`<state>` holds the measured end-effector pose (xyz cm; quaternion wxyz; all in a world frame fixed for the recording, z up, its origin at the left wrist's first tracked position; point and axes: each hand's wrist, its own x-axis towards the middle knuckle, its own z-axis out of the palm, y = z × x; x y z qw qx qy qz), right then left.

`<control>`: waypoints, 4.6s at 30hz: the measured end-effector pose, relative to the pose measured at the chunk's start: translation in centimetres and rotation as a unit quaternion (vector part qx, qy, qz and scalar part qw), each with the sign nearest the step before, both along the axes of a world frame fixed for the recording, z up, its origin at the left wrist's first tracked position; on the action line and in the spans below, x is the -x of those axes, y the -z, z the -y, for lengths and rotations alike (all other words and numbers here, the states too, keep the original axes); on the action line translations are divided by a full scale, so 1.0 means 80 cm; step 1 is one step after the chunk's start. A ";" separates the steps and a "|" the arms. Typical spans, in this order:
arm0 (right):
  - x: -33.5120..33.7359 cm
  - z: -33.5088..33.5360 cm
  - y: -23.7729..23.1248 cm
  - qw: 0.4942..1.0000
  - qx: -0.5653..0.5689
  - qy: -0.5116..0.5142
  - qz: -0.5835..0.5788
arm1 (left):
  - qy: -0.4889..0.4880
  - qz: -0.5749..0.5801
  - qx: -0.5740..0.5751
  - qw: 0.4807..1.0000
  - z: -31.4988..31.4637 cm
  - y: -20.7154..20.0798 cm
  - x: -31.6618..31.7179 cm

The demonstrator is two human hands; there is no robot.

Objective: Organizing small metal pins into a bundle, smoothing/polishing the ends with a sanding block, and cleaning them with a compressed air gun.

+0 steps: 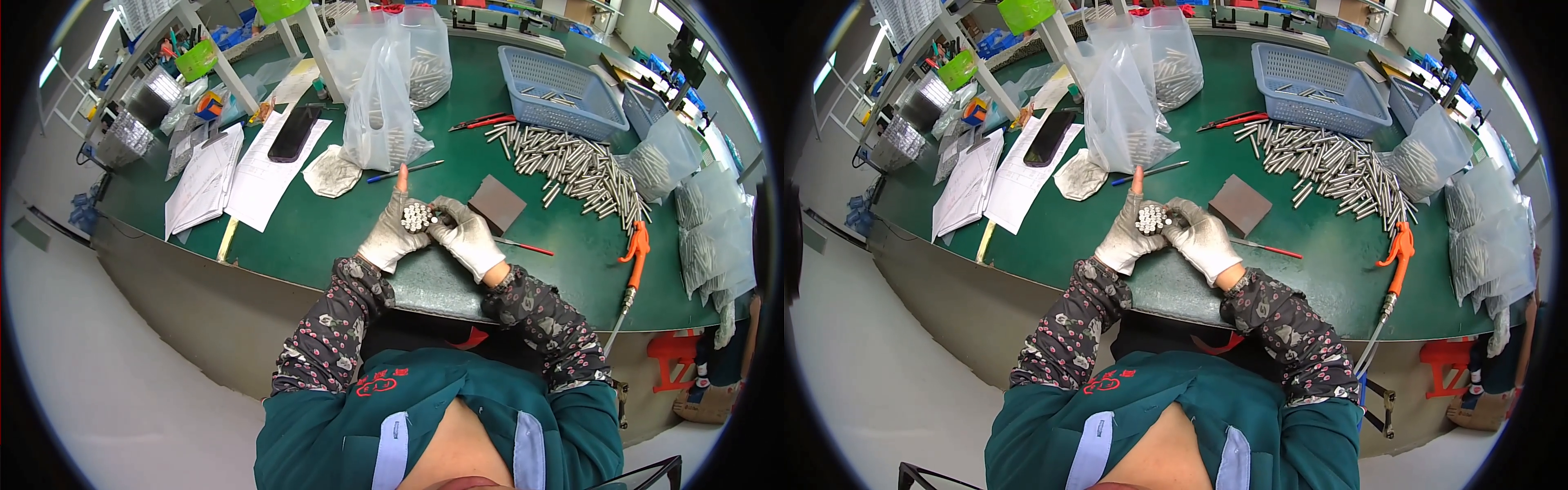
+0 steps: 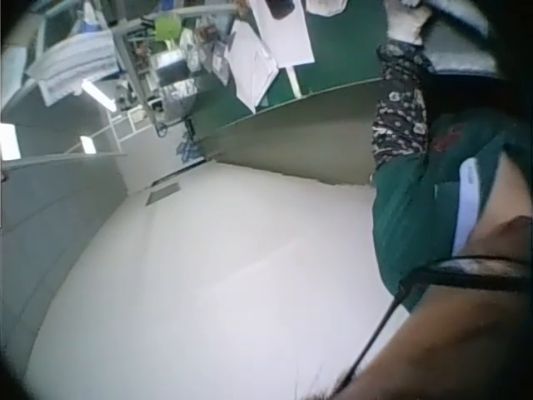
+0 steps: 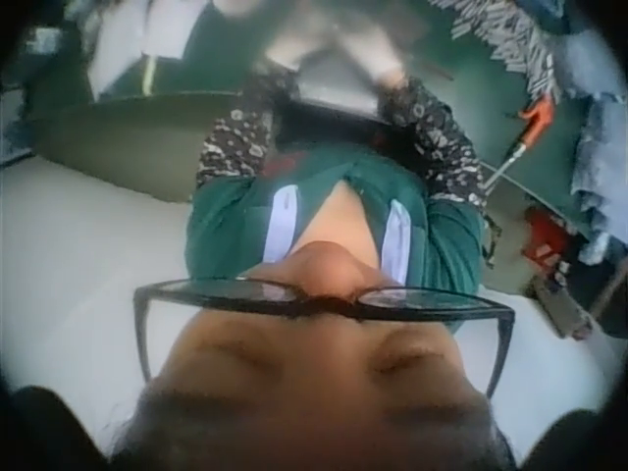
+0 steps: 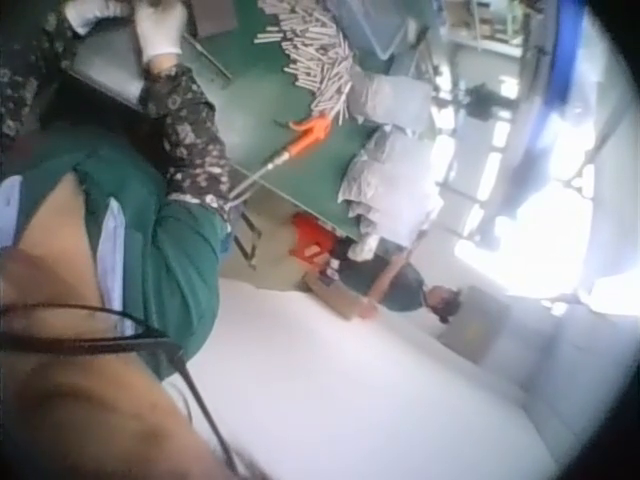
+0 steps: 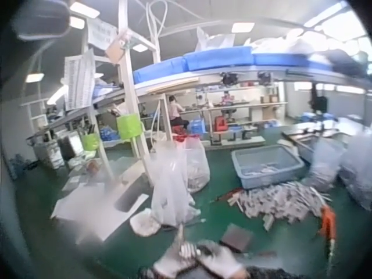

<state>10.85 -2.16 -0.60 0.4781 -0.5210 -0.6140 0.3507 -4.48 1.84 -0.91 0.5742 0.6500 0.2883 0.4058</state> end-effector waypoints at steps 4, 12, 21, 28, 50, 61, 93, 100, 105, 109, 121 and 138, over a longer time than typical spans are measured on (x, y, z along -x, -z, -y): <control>0.000 -0.001 -0.003 1.000 0.013 -0.006 -0.006 | -0.008 0.001 0.008 1.000 0.000 -0.001 0.000; 0.003 -0.008 -0.003 0.999 0.030 -0.002 0.029 | -0.017 0.004 0.014 1.000 0.001 -0.006 0.001; 0.005 -0.008 -0.013 0.999 0.026 -0.006 0.032 | -0.019 -0.014 -0.001 1.000 -0.005 -0.003 0.001; 0.003 -0.010 0.003 1.000 0.025 -0.013 0.007 | -0.006 -0.026 -0.001 1.000 -0.004 -0.006 0.002; 0.003 -0.009 0.003 1.000 -0.011 0.003 0.024 | -0.002 -0.005 0.033 0.999 -0.002 -0.008 0.000; 0.005 -0.005 0.008 1.000 -0.027 0.004 0.006 | 0.003 0.012 0.023 1.000 -0.003 -0.003 0.001; -0.057 0.016 -0.089 0.878 -0.207 0.023 0.431 | 0.015 -0.034 0.024 0.999 -0.002 -0.006 -0.001; -0.026 -0.006 -0.106 0.822 -0.336 -0.020 0.459 | 0.032 -0.042 -0.215 0.975 -0.015 -0.016 -0.008; -0.019 0.003 -0.106 0.807 -0.320 -0.162 0.469 | 0.031 0.116 0.143 0.982 0.005 -0.023 -0.006; -0.027 -0.011 -0.119 0.827 -0.316 0.072 0.459 | 0.040 0.075 0.117 0.990 0.003 -0.020 -0.001; -0.075 0.018 -0.080 0.798 -0.160 0.125 0.567 | 0.023 -0.024 0.043 0.999 0.002 -0.018 0.005; -0.062 0.033 -0.063 0.843 -0.192 0.036 0.502 | 0.022 -0.039 -0.012 0.999 0.002 -0.010 -0.002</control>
